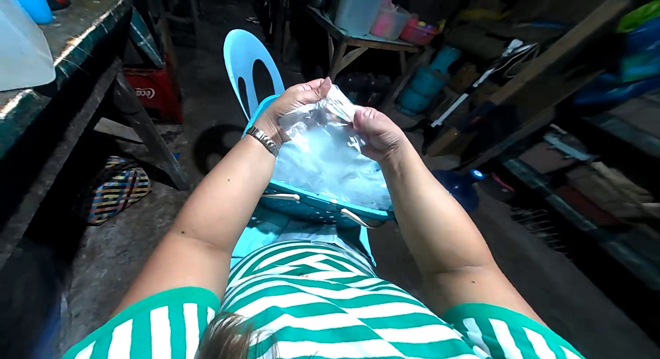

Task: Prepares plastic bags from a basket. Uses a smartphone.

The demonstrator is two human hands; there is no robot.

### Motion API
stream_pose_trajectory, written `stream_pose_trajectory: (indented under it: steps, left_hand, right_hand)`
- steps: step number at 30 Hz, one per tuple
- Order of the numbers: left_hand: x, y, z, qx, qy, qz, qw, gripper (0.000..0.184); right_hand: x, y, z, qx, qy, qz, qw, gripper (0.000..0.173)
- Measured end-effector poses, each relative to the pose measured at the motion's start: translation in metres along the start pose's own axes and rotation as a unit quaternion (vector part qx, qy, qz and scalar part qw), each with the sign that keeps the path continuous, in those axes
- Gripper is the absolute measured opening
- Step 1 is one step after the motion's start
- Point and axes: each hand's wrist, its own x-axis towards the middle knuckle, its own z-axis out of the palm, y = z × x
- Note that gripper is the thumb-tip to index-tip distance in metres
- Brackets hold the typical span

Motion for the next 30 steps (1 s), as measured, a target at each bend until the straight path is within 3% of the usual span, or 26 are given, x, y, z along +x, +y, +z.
stream_pose_trajectory:
  steps: [3,4,6,7,9,11,13,14,16,18,20,22,25,28,30]
  left_hand:
    - [-0.002,0.002,0.001,-0.023,0.009,-0.011,1.000,0.035]
    - [-0.002,0.001,-0.002,-0.020,-0.003,0.002,1.000,0.037]
    - [-0.001,-0.001,-0.013,0.003,-0.047,0.051,0.998,0.023]
    - [0.000,-0.002,-0.018,0.012,-0.079,0.076,0.994,0.041]
    - [0.001,-0.001,-0.021,0.050,-0.129,0.107,0.985,0.100]
    - [0.002,-0.001,-0.022,0.083,-0.177,0.108,0.975,0.118]
    - [0.001,-0.001,-0.020,0.105,-0.186,0.089,0.973,0.098]
    - [-0.001,-0.001,-0.016,0.119,-0.141,0.083,0.979,0.082]
    - [-0.001,-0.001,-0.006,0.156,0.051,0.092,0.982,0.054]
    - [0.007,-0.003,-0.001,0.234,0.235,0.120,0.936,0.036]
    - [0.012,-0.005,-0.011,0.362,0.280,0.151,0.876,0.020]
    - [0.011,-0.005,-0.016,0.499,0.253,0.116,0.821,0.018]
    - [0.011,-0.008,-0.010,0.651,0.092,-0.018,0.753,0.029]
    - [0.016,-0.028,-0.002,0.718,-0.108,-0.118,0.678,0.022]
    - [0.015,-0.041,0.004,0.717,-0.168,-0.187,0.651,0.034]
  right_hand:
    - [0.000,0.002,-0.009,0.048,-0.078,-0.064,0.994,0.033]
    - [0.000,0.001,-0.008,0.069,-0.058,-0.078,0.993,0.030]
    - [-0.001,-0.002,-0.007,0.112,-0.010,-0.093,0.989,0.015]
    - [0.000,-0.003,-0.006,0.124,0.014,-0.092,0.988,0.014]
    - [0.003,-0.002,-0.007,0.117,0.053,-0.082,0.988,0.024]
    - [0.004,-0.002,-0.008,0.110,0.065,-0.075,0.989,0.036]
    - [0.003,-0.003,-0.006,0.103,0.076,-0.070,0.989,0.039]
    - [0.002,-0.003,-0.006,0.098,0.080,-0.066,0.990,0.034]
    - [0.001,-0.004,-0.005,0.082,0.104,-0.055,0.990,0.019]
    - [0.004,-0.006,0.001,0.019,0.164,-0.008,0.986,0.020]
    - [0.012,-0.006,0.008,-0.082,0.211,0.070,0.972,0.037]
    - [0.018,0.001,0.008,-0.226,0.199,0.126,0.945,0.039]
    - [0.021,0.022,0.007,-0.454,0.089,0.212,0.861,0.029]
    - [0.020,0.042,0.018,-0.565,-0.072,0.312,0.760,0.024]
    - [0.019,0.056,0.016,-0.586,-0.159,0.319,0.727,0.025]
